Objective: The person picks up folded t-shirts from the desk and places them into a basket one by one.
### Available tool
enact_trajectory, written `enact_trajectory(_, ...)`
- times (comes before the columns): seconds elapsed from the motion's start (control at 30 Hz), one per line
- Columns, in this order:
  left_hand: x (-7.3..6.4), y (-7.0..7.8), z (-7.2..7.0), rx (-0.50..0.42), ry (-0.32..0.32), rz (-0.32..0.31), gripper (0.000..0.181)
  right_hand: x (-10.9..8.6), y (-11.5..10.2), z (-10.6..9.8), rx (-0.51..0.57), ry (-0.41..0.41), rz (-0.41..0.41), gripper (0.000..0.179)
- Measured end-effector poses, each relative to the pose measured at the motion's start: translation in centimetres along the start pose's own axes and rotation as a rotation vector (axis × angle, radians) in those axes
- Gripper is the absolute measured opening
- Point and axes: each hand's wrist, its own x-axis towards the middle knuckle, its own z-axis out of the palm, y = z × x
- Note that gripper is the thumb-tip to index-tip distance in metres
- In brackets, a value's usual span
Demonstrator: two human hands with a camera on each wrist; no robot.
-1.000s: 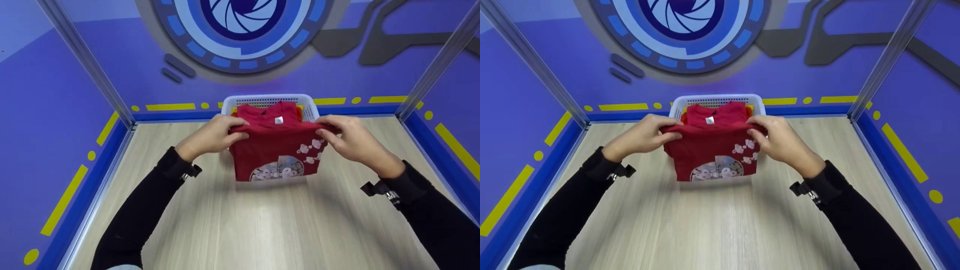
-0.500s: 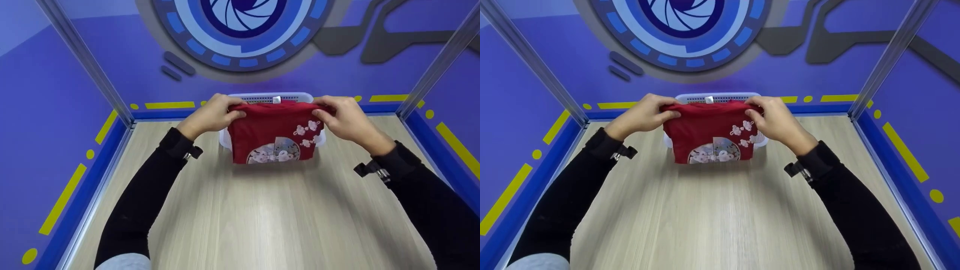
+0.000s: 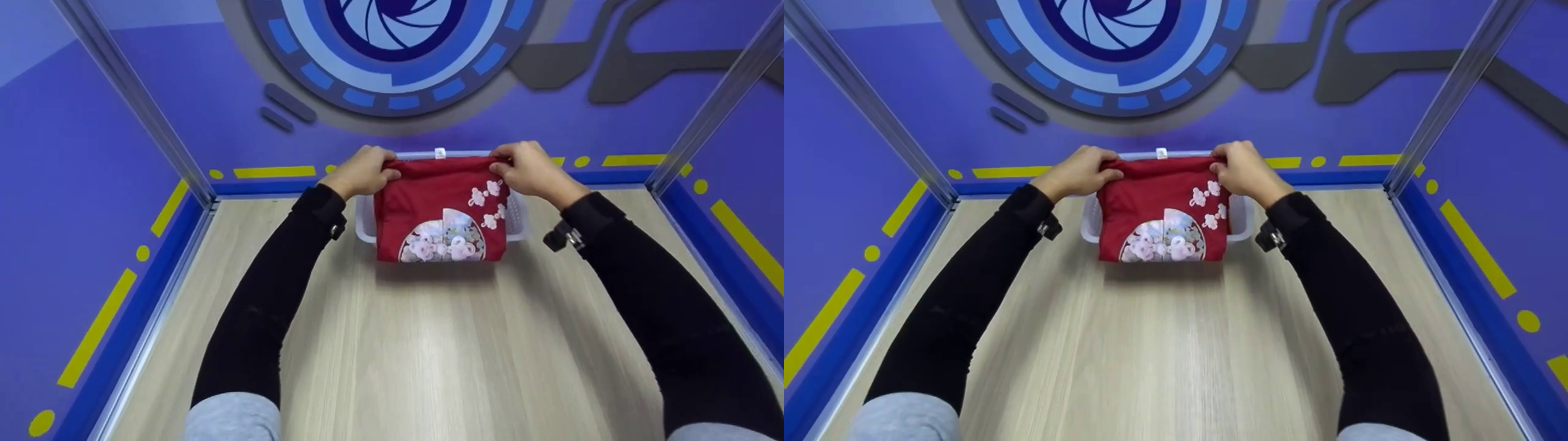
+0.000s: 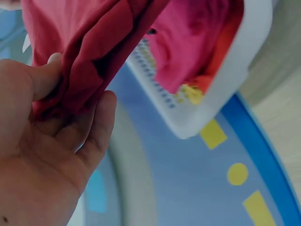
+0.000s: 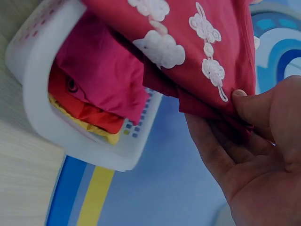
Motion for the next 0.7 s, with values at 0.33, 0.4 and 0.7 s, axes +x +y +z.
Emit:
enact_trajectory(0.33,3.0,-1.5,3.3,0.043,-0.070,-0.142,0.034,3.1,2.0,3.8,-0.047,-0.129,0.073,0.024)
enact_trajectory(0.4,3.3,-1.8,3.7,0.047,-0.065,-0.146,0.032,3.4,2.3,4.2,-0.059,-0.144,0.077,0.022)
enact_trajectory(0.7,4.0,-2.6,4.5,0.032,-0.064,-0.189,0.039,4.5,2.8,4.8,-0.073,-0.193,0.098,0.027)
